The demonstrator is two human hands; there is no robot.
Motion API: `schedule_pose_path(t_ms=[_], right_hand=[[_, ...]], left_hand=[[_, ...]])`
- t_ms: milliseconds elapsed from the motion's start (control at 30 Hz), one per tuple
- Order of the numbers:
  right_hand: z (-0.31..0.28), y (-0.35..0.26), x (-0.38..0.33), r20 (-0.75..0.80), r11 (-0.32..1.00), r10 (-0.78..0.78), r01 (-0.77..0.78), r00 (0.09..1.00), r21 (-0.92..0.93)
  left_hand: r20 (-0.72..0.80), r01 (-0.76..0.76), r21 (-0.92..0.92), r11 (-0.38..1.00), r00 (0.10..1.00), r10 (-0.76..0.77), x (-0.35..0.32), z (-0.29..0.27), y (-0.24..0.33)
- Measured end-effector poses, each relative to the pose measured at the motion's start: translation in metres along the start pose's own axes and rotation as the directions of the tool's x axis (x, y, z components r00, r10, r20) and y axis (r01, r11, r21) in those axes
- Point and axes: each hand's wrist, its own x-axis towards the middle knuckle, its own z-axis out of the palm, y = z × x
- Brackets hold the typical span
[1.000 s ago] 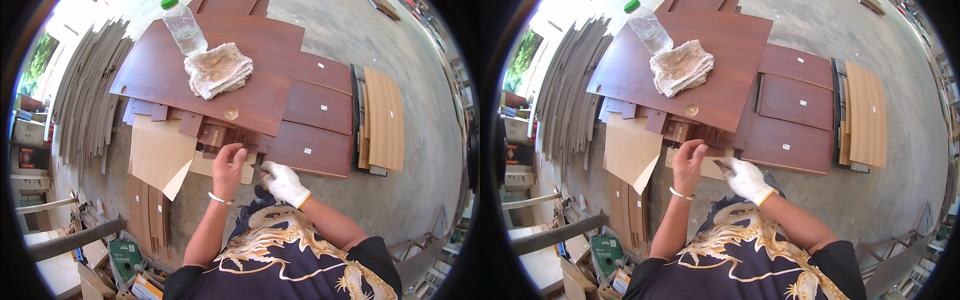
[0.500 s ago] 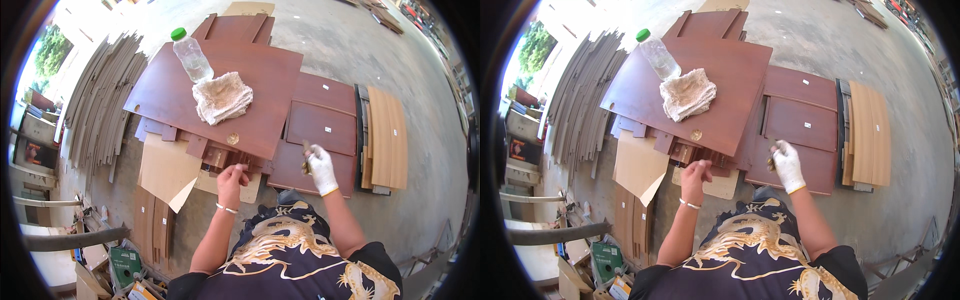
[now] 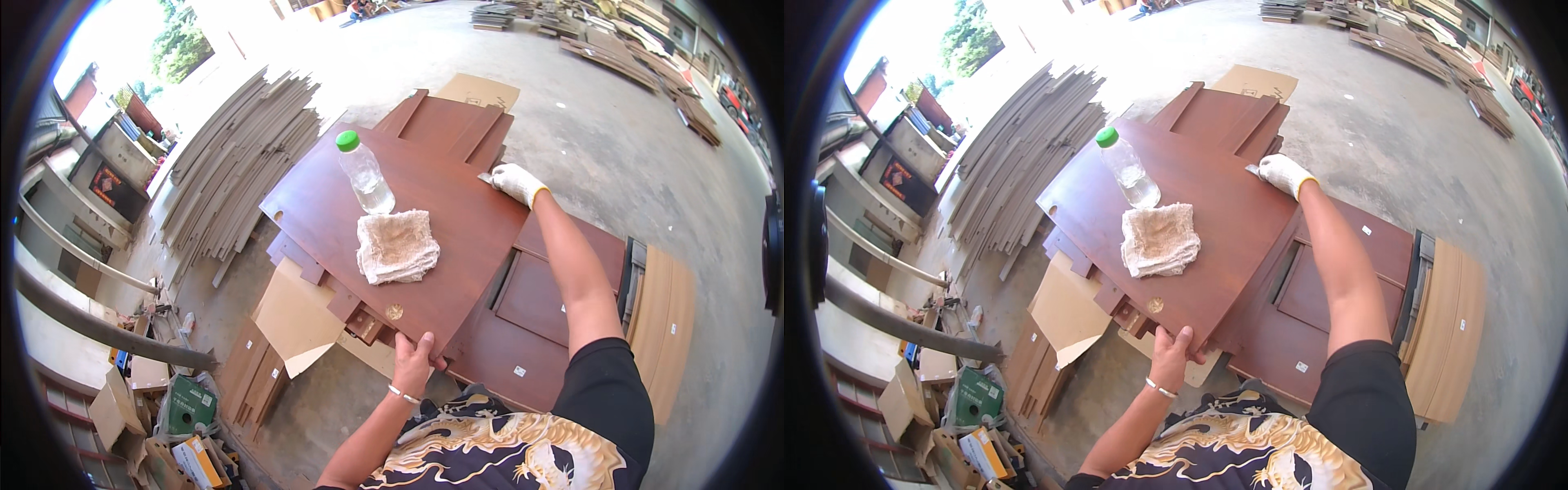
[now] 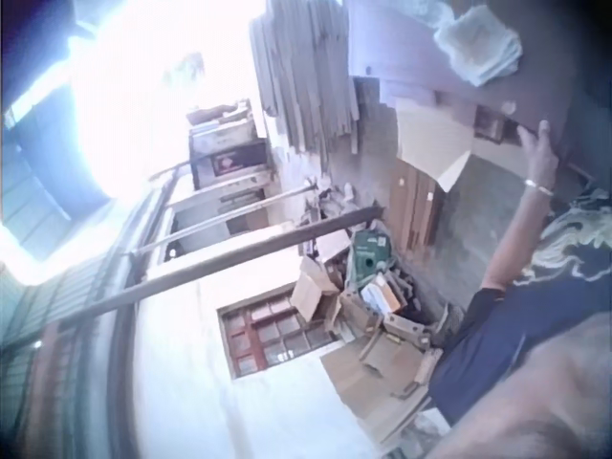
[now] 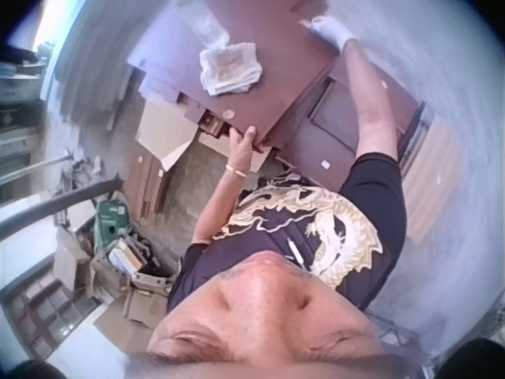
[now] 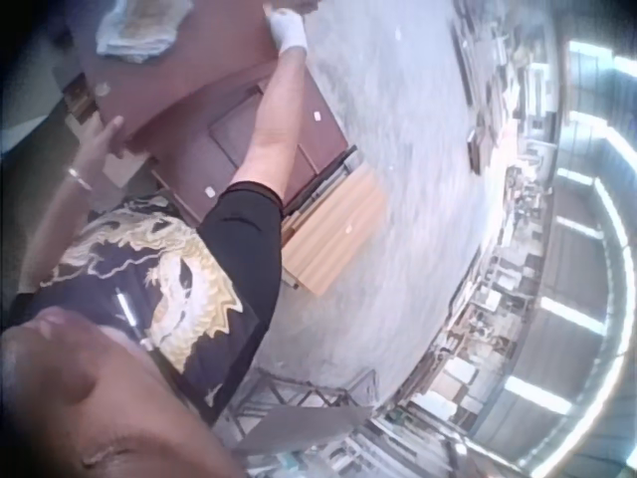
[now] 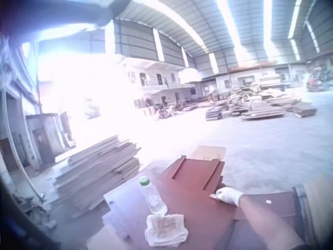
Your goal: The person scrapes a small circular mark on a reddish-brown wooden panel with a metal tool, then wipes the panel with a cloth. The person repeats this process on several panels, stacking them after cleaning.
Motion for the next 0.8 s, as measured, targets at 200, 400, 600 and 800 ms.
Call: schedule_pose_path(t_ms=[200,400,600,800], right_hand=[[0.014,-0.055,-0.096,-0.014,0.836,0.442,-0.407,0.897,0.367],[0.033,-0.141,-0.209,-0.052,0.664,0.667,-0.562,0.743,0.492],[0.099,-0.187,-0.269,-0.069,0.527,0.716,-0.473,0.694,0.706],[0.136,-0.269,-0.276,-0.031,0.421,0.772,-0.475,0.634,0.772]], left_hand=[[-0.061,-0.029,0.054,0.998,0.998,0.032,-0.023,-0.065,0.016],[-0.488,-0.172,0.447,0.878,0.775,0.4,-0.018,-0.108,0.016],[-0.348,-0.119,0.844,0.523,0.619,0.704,0.042,-0.165,0.032],[-0.459,-0.148,0.689,0.71,0.669,0.585,0.122,-0.242,0.06]])
